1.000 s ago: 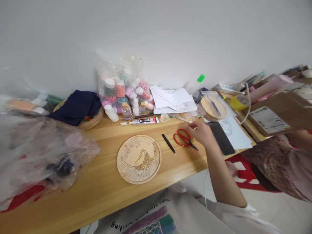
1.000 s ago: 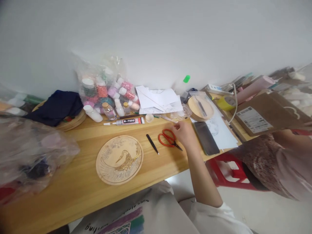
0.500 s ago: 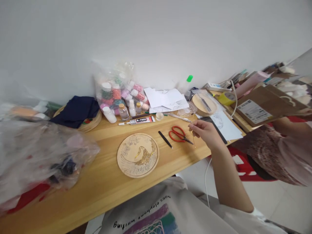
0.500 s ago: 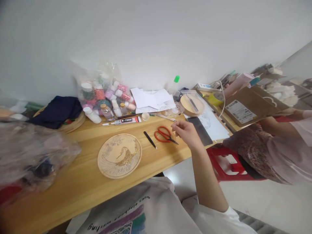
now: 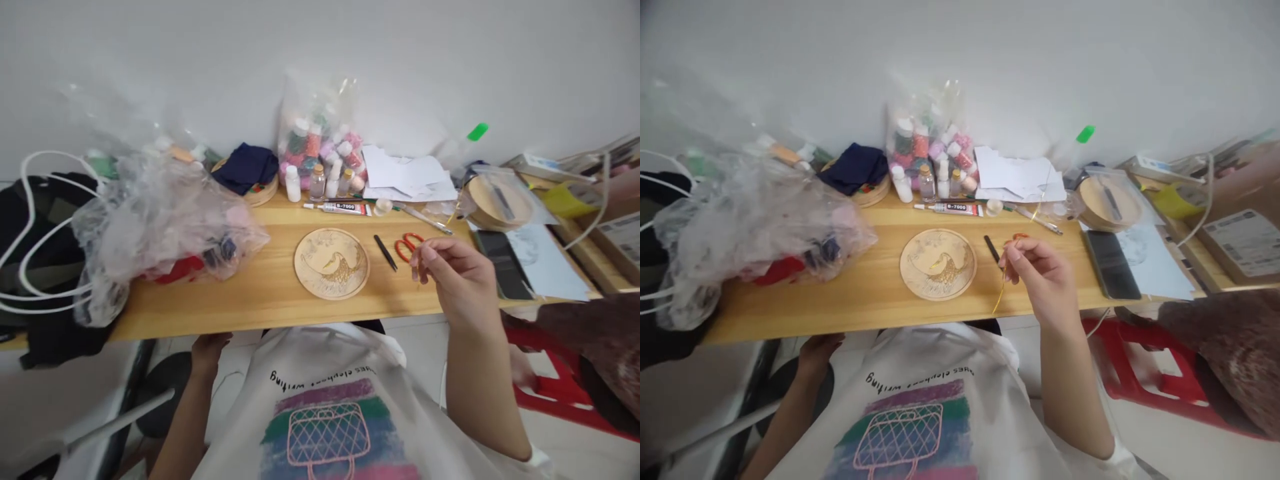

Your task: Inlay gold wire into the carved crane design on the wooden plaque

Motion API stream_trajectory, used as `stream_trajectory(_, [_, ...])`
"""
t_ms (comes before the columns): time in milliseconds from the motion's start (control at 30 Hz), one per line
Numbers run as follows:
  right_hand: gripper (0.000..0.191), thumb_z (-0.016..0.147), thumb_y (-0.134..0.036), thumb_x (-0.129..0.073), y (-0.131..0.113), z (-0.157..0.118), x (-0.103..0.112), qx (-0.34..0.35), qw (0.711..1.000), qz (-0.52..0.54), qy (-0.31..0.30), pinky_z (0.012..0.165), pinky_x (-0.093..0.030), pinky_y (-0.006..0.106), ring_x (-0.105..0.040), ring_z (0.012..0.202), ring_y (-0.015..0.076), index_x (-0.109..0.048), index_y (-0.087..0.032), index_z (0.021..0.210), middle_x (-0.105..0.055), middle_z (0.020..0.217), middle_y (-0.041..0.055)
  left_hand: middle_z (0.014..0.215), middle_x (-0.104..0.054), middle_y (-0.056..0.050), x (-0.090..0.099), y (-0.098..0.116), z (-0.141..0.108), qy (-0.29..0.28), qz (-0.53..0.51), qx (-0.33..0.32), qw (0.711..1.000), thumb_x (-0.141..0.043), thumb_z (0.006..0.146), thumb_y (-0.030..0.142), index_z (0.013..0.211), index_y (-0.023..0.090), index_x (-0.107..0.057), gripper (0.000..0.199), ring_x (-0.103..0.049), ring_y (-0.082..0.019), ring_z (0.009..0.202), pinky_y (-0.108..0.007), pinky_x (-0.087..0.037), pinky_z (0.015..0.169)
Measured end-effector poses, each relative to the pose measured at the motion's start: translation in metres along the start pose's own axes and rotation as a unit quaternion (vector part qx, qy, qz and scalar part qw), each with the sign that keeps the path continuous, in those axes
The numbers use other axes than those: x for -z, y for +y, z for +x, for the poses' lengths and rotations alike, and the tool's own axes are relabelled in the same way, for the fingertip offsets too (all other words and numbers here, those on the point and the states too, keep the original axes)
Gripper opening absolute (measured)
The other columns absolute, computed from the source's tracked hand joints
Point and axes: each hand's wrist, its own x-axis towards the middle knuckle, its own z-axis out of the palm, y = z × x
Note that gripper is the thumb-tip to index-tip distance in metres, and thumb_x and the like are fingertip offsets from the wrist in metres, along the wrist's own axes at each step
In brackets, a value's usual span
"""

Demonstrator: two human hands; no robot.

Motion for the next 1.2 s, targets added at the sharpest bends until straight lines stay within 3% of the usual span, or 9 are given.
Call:
stream_trajectory(100, [0.023,0.074,-0.041,-0.082,0.004,-0.005,-0.007,-0.005,0.999,0.012,-0.033,0.046,-0.042,0.026,-0.055,0.049,0.0104,-0.069,-0.023,0.077,-0.065,0.063,-0.0014,0.108,-0.066,-0.006,0.002,-0.012,0.0,-0.022,-0.041,0.086,0.995,-0.062,0.096,0.036,0.115,0.014,-0.062,0.029,-0.066,-0.017,0.089,-0.034,-0.059,0.077])
stream_trajectory(233, [0.022,0.075,-0.043,-0.081,0.012,-0.011,-0.011,-0.035,0.997,0.004,-0.063,0.046,-0.041,0.026,-0.054,0.051,0.0108,-0.071,-0.023,0.079,-0.063,0.061,-0.0011,0.102,-0.066,-0.005,0.002,-0.016,-0.004,-0.029,-0.085,0.125,0.988,-0.061,0.097,0.036,0.112,0.014,-0.062,0.027,-0.065,-0.014,0.082,-0.03,-0.058,0.071])
stream_trajectory(433, [0.024,0.074,-0.043,-0.08,0.02,-0.02,-0.013,-0.062,0.995,0.002,-0.073,0.046,-0.042,0.026,-0.054,0.049,0.0109,-0.069,-0.022,0.077,-0.062,0.06,-0.0019,0.098,-0.065,-0.004,-0.001,-0.013,-0.006,-0.005,-0.121,0.142,0.982,-0.061,0.097,0.035,0.11,0.013,-0.062,0.026,-0.063,-0.012,0.077,-0.027,-0.057,0.067])
stream_trajectory(700, [0.022,0.075,-0.042,-0.08,0.022,-0.026,-0.011,-0.089,0.991,0.039,-0.093,0.046,-0.039,0.025,-0.048,0.044,0.0095,-0.071,-0.022,0.078,-0.056,0.05,-0.004,0.106,-0.065,-0.006,-0.003,-0.005,-0.005,0.029,-0.1,0.158,0.982,-0.062,0.096,0.035,0.114,0.014,-0.062,0.028,-0.065,-0.015,0.086,-0.032,-0.059,0.073])
stream_trajectory(833, [0.026,0.071,-0.045,-0.082,0.023,-0.025,-0.01,-0.114,0.984,0.093,-0.097,0.042,-0.032,0.024,-0.043,0.041,0.0091,-0.07,-0.023,0.075,-0.05,0.047,-0.0055,0.096,-0.065,-0.003,-0.005,-0.001,-0.003,0.058,-0.086,0.153,0.983,-0.062,0.096,0.034,0.107,0.013,-0.062,0.024,-0.063,-0.012,0.076,-0.026,-0.056,0.065])
stream_trajectory(967, [0.021,0.071,-0.041,-0.084,0.023,-0.023,-0.009,-0.084,0.978,0.166,-0.091,0.039,-0.028,0.022,-0.035,0.037,0.0065,-0.07,-0.026,0.074,-0.045,0.045,-0.0078,0.085,-0.063,0.0,-0.006,0.002,-0.003,0.054,-0.068,0.144,0.986,-0.062,0.097,0.034,0.099,0.012,-0.063,0.022,-0.059,-0.009,0.066,-0.022,-0.053,0.058])
stream_trajectory(1067, [0.014,0.077,-0.037,-0.081,0.023,-0.026,-0.006,-0.051,0.971,0.18,-0.147,0.039,-0.031,0.02,-0.037,0.036,0.0058,-0.073,-0.026,0.076,-0.048,0.046,-0.0076,0.094,-0.066,-0.003,-0.008,0.004,-0.004,0.042,-0.045,0.139,0.988,-0.063,0.096,0.033,0.105,0.013,-0.063,0.022,-0.064,-0.012,0.076,-0.027,-0.057,0.066])
stream_trajectory(1200, [0.014,0.085,-0.031,-0.074,0.022,-0.03,-0.007,-0.074,0.941,0.122,-0.306,0.041,-0.035,0.018,-0.046,0.042,0.0048,-0.075,-0.018,0.083,-0.06,0.054,-0.003,0.111,-0.066,-0.006,-0.009,0.005,-0.003,0.039,-0.016,0.118,0.992,-0.065,0.094,0.033,0.113,0.013,-0.063,0.027,-0.066,-0.018,0.095,-0.036,-0.059,0.081])
